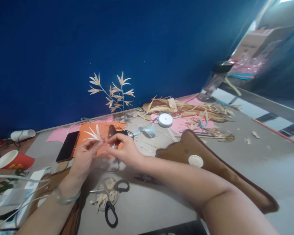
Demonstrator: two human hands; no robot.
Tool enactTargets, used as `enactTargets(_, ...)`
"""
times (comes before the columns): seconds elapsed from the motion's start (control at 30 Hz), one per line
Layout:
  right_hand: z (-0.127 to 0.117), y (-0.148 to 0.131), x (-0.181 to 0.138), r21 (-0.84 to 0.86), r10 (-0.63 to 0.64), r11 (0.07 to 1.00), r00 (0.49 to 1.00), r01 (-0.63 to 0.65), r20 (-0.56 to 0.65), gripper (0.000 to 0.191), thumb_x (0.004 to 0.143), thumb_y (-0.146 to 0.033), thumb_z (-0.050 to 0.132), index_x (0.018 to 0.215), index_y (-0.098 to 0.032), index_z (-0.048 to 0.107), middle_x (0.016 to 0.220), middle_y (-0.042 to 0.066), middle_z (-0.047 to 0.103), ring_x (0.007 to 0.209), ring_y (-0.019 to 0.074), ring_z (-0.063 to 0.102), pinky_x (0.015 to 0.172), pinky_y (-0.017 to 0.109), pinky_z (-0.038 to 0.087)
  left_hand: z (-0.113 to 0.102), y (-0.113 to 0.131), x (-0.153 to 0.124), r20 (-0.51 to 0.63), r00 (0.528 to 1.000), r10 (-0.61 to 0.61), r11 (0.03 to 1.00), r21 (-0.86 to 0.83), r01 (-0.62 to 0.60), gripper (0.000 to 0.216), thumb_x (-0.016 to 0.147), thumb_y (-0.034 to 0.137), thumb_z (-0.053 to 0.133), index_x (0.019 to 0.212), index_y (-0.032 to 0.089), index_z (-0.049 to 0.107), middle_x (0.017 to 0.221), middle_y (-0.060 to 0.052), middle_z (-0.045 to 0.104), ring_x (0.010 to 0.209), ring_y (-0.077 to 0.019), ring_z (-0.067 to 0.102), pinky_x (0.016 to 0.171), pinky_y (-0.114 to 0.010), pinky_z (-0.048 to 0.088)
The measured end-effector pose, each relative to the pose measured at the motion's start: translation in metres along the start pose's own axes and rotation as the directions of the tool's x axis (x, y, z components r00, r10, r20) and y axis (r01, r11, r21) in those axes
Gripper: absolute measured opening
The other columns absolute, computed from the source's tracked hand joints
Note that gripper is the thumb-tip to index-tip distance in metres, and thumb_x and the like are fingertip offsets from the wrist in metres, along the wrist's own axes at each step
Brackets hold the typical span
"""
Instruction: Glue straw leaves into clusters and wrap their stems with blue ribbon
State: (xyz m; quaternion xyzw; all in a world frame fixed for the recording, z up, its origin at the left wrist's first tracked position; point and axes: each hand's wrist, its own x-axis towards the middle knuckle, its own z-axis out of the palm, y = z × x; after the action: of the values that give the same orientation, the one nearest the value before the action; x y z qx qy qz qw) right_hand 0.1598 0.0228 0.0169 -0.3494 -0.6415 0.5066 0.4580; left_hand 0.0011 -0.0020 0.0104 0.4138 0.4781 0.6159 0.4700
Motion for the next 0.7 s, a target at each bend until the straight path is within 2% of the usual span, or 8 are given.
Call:
enactTargets(0.13,-0.0012,-0.0013,0.0017,0.201,0.084,0.976,0.996,-0.078,-0.021,0.042,0.063,-0.029,0.081,0.097,-0.017,0.059,0.082,0.0,0.062,0.065,0.0084,0.053,0.062,0.024,0.046,-0.0005,0.0006,-0.0005,0.005,1.0,0.0,1.0,0.013,0.0,0.02,0.06,0.03,0.084,0.065,0.016,0.07,0.071,-0.001,0.065,0.071,-0.013,0.059,0.073,-0.025,0.048)
enactTargets(0.2,-0.0013,-0.0011,0.0029,0.31,0.146,0.939,0.989,-0.148,0.031,0.052,0.064,-0.031,0.081,0.109,-0.017,0.058,0.081,-0.001,0.061,0.064,0.0085,0.054,0.061,0.023,0.047,0.0005,0.0023,-0.0015,0.017,1.0,-0.001,0.999,0.042,0.001,0.021,0.06,0.03,0.084,0.065,0.016,0.071,0.07,-0.001,0.065,0.071,-0.0125,0.059,0.074,-0.025,0.048)
enactTargets(0.27,-0.0013,-0.0007,0.004,0.384,0.187,0.899,0.978,-0.21,0.095,0.052,0.066,-0.033,0.08,0.112,-0.019,0.061,0.079,-0.002,0.061,0.065,0.0093,0.056,0.062,0.024,0.048,0.0013,0.0034,-0.0024,0.03,1.0,0.001,0.997,0.075,-0.003,0.021,0.061,0.031,0.084,0.065,0.015,0.071,0.07,-0.001,0.064,0.07,-0.0123,0.058,0.073,-0.024,0.047)
enactTargets(0.4,-0.0023,0.0002,0.0059,0.424,0.197,0.871,0.968,-0.246,0.157,0.031,0.071,-0.035,0.076,0.098,-0.02,0.071,0.087,0.001,0.068,0.076,0.0121,0.061,0.073,0.028,0.05,-0.0002,0.0009,-0.0031,0.063,0.998,-0.014,0.995,0.099,0.008,0.02,0.063,0.032,0.083,0.067,0.016,0.072,0.071,-0.002,0.066,0.071,-0.0136,0.059,0.07,-0.025,0.048)
enactTargets(0.47,-0.0033,0.0008,0.0065,0.412,0.182,0.883,0.973,-0.224,0.141,0.02,0.073,-0.035,0.075,0.085,-0.019,0.072,0.082,0.001,0.069,0.073,0.0115,0.059,0.073,0.027,0.048,-0.0018,-0.0011,-0.0031,0.072,0.997,-0.016,0.994,0.113,0.008,0.018,0.064,0.032,0.082,0.068,0.017,0.073,0.072,-0.002,0.066,0.072,-0.0134,0.059,0.071,-0.024,0.047)
enactTargets(0.57,-0.0044,0.0016,0.0069,0.395,0.169,0.897,0.98,-0.196,0.103,0.02,0.075,-0.036,0.074,0.071,-0.018,0.067,0.068,-0.002,0.062,0.062,0.0091,0.05,0.065,0.025,0.043,-0.0023,-0.001,-0.0036,0.066,0.998,-0.015,0.992,0.125,0.006,0.017,0.065,0.031,0.081,0.07,0.017,0.073,0.072,-0.002,0.067,0.071,-0.0125,0.059,0.072,-0.024,0.046)
enactTargets(0.7,-0.0036,0.002,0.0068,0.412,0.146,0.896,0.986,-0.169,0.087,0.022,0.079,-0.036,0.069,0.07,-0.018,0.061,0.064,-0.003,0.056,0.06,0.0092,0.045,0.063,0.024,0.039,0.0015,0.0037,-0.0042,0.023,0.999,-0.043,0.995,0.089,0.041,0.019,0.063,0.031,0.083,0.07,0.016,0.073,0.072,-0.002,0.068,0.072,-0.0139,0.06,0.073,-0.026,0.047)
